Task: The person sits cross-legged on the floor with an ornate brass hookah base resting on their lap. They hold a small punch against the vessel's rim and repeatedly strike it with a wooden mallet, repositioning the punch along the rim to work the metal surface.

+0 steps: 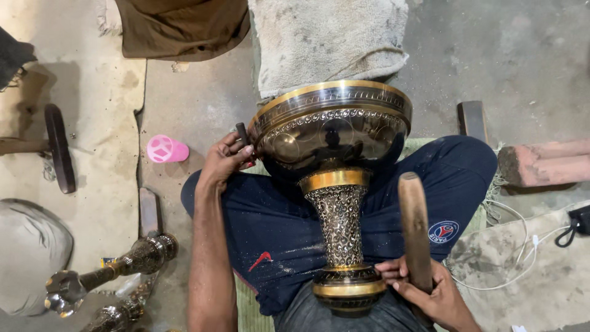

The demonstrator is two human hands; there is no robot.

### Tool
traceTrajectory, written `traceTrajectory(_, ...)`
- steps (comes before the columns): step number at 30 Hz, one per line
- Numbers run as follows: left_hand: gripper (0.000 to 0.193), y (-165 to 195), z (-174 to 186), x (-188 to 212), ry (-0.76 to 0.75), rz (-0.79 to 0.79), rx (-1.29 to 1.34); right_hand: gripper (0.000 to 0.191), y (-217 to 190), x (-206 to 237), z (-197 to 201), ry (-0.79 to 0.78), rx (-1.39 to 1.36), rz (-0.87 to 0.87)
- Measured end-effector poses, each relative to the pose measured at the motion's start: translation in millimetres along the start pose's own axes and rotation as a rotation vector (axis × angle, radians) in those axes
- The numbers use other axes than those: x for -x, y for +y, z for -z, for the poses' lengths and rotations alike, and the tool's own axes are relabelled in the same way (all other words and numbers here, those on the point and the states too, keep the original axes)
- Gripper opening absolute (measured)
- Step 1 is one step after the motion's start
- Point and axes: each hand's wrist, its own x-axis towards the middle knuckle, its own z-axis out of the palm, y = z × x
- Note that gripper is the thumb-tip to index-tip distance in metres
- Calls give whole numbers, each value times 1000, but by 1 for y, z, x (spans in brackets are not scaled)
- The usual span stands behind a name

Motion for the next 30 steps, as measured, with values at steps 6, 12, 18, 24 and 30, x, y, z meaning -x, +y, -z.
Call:
traceTrajectory(6,58,44,-13,8,14,-134,-289,17,8,10,6,-34,24,103)
traceTrajectory(12,62,77,-52,25,244,-408,-832,19,19,8,14,-25,-124,11)
traceTrajectory(18,58,50,-25,23,125,59,-367,19,26,3,20,-72,-128,17)
traceTrajectory(24,57,16,-15,22,15,129,-47,28,33,4,27,-100,-160,-10)
traceTrajectory(30,54,20,-19,24,11,86,-66,32,41,3,36,-185,-229,-32)
